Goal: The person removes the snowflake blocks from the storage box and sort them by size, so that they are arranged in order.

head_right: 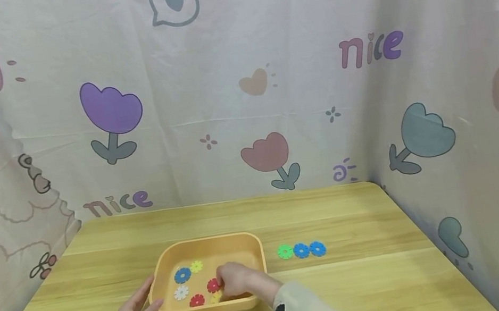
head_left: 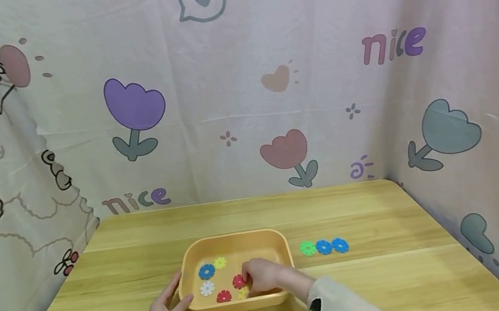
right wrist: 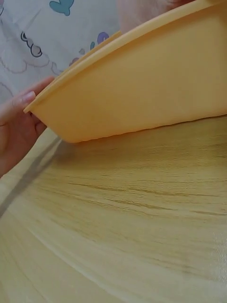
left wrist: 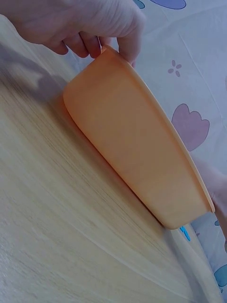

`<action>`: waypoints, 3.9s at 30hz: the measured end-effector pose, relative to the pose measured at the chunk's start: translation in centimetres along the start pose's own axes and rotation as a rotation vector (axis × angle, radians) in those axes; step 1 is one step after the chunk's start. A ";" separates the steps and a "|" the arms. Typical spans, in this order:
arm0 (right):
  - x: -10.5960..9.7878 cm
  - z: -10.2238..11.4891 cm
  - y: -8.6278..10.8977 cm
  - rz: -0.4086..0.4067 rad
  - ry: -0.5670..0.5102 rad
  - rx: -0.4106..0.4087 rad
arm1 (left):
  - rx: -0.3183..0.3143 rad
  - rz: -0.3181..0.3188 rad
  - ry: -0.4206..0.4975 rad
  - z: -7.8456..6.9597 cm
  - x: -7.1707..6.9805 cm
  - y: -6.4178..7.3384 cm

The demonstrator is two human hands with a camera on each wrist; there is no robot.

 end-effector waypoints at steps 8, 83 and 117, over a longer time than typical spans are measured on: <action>-0.1 -0.3 -0.1 -0.052 -0.069 0.040 | -0.004 0.004 0.003 0.1 0.0 0.0; -9.7 -22.5 14.5 -0.701 -0.936 0.415 | -0.061 0.017 0.026 0.2 0.1 0.0; -9.9 -25.2 16.3 -0.667 -0.367 0.609 | -0.069 0.017 0.025 0.0 0.0 -0.1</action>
Point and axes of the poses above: each hand's wrist, its own y-axis away from the middle knuckle, its own x-axis out of the palm, z = x × y, the point moved 7 cm from there along -y, towards the middle knuckle, and after that the axes turned 3 degrees about -x, right-handed, at the moved point
